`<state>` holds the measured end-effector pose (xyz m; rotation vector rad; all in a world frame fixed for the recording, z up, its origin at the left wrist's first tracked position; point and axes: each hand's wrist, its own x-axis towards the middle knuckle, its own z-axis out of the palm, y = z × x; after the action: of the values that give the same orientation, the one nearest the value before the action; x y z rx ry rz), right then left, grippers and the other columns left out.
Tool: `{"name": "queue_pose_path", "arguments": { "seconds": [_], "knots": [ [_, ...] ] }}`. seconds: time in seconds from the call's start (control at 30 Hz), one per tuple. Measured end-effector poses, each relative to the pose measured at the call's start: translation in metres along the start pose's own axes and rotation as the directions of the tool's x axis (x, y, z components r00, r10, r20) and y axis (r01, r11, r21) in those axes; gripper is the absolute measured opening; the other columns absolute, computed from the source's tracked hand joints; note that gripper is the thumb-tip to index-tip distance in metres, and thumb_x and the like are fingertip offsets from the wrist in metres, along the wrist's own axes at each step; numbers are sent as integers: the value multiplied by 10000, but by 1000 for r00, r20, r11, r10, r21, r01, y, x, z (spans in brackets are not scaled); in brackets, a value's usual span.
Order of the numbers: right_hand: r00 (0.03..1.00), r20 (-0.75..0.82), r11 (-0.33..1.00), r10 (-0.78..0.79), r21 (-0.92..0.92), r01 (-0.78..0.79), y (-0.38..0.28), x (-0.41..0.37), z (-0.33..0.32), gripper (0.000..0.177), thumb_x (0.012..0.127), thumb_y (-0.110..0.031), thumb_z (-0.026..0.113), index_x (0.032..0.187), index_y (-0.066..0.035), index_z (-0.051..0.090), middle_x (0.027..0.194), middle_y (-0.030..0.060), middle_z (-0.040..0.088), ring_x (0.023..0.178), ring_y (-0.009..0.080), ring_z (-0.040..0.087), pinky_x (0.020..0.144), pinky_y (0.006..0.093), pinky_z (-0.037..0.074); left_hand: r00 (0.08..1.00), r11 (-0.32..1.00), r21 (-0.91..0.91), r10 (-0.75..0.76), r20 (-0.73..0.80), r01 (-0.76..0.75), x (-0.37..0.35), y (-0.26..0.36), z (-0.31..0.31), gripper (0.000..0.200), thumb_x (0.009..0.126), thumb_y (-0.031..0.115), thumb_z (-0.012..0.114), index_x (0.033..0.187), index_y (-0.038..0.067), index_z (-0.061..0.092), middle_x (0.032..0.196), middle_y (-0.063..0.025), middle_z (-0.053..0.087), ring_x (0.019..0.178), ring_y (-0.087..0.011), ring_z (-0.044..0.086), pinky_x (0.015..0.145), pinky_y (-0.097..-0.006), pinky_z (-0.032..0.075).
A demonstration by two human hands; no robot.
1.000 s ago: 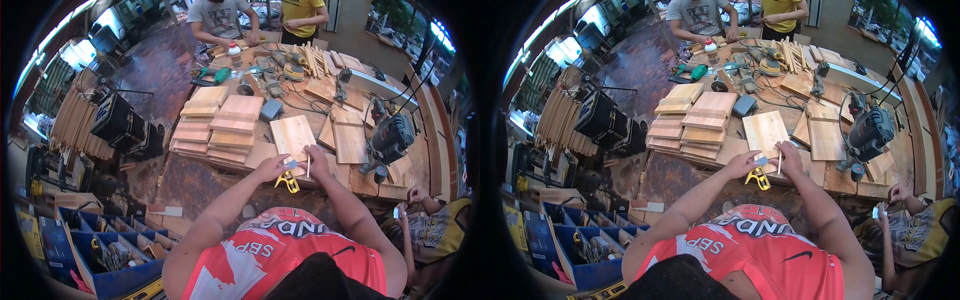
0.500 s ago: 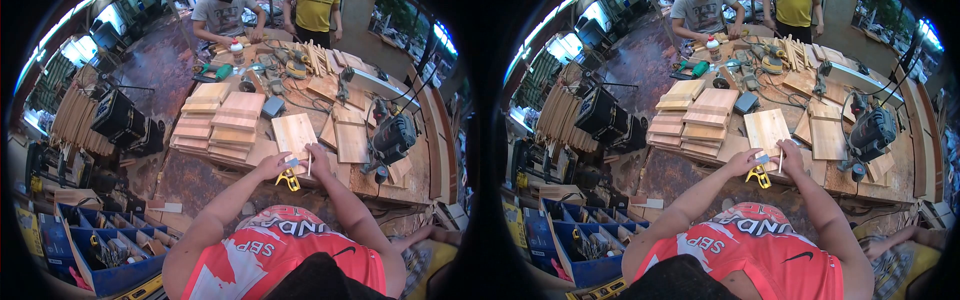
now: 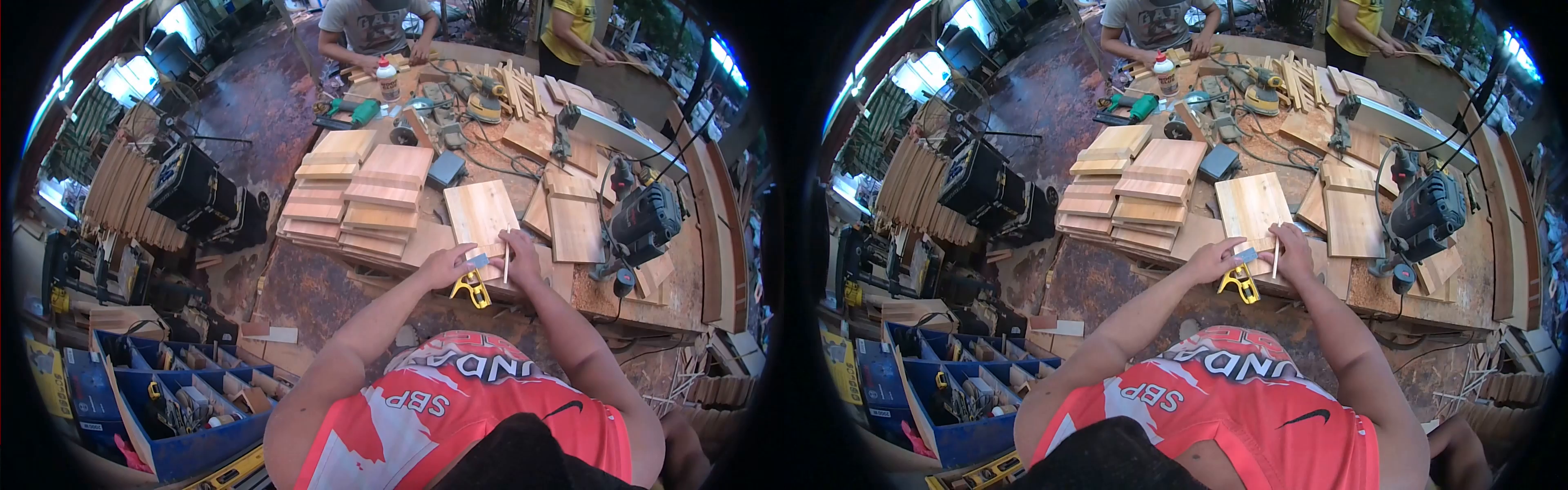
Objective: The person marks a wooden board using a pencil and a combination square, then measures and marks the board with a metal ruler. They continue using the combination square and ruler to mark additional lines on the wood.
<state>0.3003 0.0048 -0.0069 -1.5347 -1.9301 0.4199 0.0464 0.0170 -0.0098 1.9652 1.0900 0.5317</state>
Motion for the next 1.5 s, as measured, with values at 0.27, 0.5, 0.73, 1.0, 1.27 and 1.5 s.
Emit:
{"name": "queue_pose_path", "arguments": {
  "seconds": [0.27, 0.5, 0.73, 1.0, 1.27, 1.5],
  "knots": [
    [1000, -13, 1000, -23, 2, 23, 3, 0, 2, 689, 642, -329, 908, 1239, -120, 632, 1279, 171, 594, 1232, 352, 546, 1021, 436, 471, 1000, 1000, -18, -3, 13, 3, 0, 2, -2, 573, 928, 317, 653, 1442, 119, 494, 650, -61, 599, 590, -211, 595, 581, -361, 458],
    [999, -15, 999, -35, -4, 35, 5, 0, 2, 694, 642, -350, 904, 1240, -120, 638, 1281, 186, 595, 1248, 365, 534, 1045, 447, 454, 1000, 1000, -14, -3, 23, 3, 0, 3, -3, 575, 936, 332, 645, 1448, 124, 488, 640, -62, 588, 580, -211, 585, 575, -365, 453],
    [1000, -5, 1000, -21, -11, 21, 6, 0, 3, 691, 647, -369, 898, 1239, -123, 640, 1298, 185, 585, 1251, 363, 532, 1048, 447, 451, 1000, 1000, -17, 4, 27, -4, 0, 1, -3, 577, 937, 338, 640, 1452, 128, 485, 640, -60, 593, 572, -204, 588, 563, -363, 453],
    [1000, 1, 1000, 1, 0, -1, 4, 0, 2, 681, 645, -332, 907, 1236, -127, 640, 1313, 173, 585, 1251, 353, 542, 1044, 436, 459, 1000, 1000, -29, -4, 19, 4, -1, 2, -2, 582, 934, 340, 647, 1451, 128, 486, 641, -67, 593, 577, -215, 592, 573, -367, 458],
    [1000, 1, 1000, -3, -9, 3, 5, 0, 2, 684, 641, -336, 909, 1239, -140, 640, 1313, 170, 585, 1261, 349, 533, 1045, 437, 457, 1000, 1000, -24, 5, 13, -4, -1, 1, -1, 576, 939, 333, 647, 1452, 129, 483, 636, -67, 589, 578, -215, 589, 580, -365, 458],
    [1000, -7, 1000, -2, 3, 3, 5, 0, 2, 691, 641, -347, 905, 1241, -125, 643, 1308, 164, 592, 1268, 347, 528, 1053, 439, 451, 1000, 1000, -21, 6, 10, -6, -1, 1, -1, 573, 941, 337, 645, 1450, 129, 484, 644, -66, 590, 587, -213, 592, 586, -362, 460]
  ]
}}
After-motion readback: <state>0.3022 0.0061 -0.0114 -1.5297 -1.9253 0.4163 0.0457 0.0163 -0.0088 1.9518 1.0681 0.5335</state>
